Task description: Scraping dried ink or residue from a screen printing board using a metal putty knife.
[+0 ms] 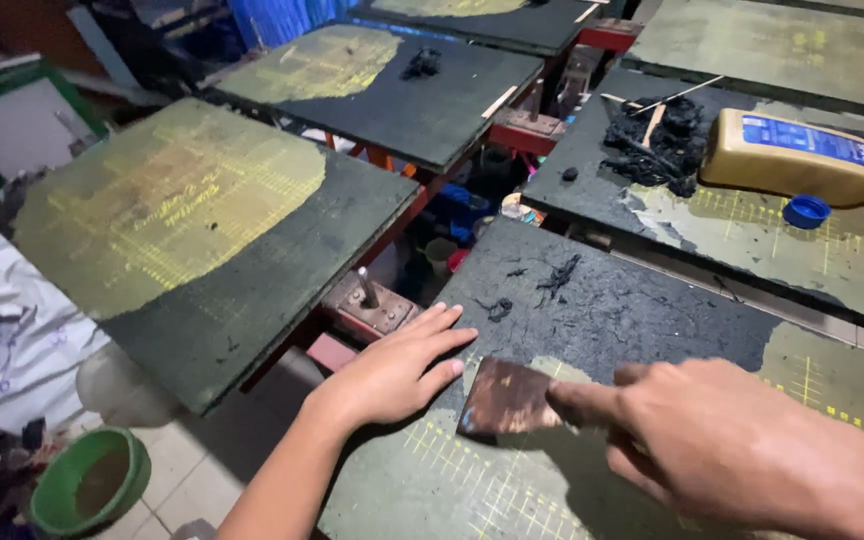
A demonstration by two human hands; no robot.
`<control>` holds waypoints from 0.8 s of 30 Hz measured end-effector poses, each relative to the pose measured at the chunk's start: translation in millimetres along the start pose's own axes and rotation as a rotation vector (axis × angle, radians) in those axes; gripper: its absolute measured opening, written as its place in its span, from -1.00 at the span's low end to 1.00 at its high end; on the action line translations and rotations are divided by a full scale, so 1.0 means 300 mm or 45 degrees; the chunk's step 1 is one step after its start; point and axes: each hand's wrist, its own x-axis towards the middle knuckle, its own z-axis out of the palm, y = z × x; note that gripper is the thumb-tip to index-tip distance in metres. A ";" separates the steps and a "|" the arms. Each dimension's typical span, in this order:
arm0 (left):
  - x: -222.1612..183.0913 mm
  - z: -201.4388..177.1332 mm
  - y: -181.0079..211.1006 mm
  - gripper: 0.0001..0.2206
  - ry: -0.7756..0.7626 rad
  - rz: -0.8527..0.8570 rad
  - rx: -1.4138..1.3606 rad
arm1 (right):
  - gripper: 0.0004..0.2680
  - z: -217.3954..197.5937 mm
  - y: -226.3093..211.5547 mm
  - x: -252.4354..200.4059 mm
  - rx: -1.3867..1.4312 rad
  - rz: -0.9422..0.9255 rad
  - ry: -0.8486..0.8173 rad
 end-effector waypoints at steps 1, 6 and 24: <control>-0.005 0.004 -0.004 -0.50 0.005 -0.006 -0.016 | -0.62 0.040 0.003 0.026 -0.014 -0.006 -0.010; -0.064 -0.021 0.017 -0.53 0.242 0.250 -0.120 | -0.84 0.294 0.056 0.152 0.531 -0.259 -0.152; -0.136 0.242 -0.018 -0.71 0.591 0.815 0.271 | -0.66 0.211 -0.060 0.187 0.981 0.249 -0.090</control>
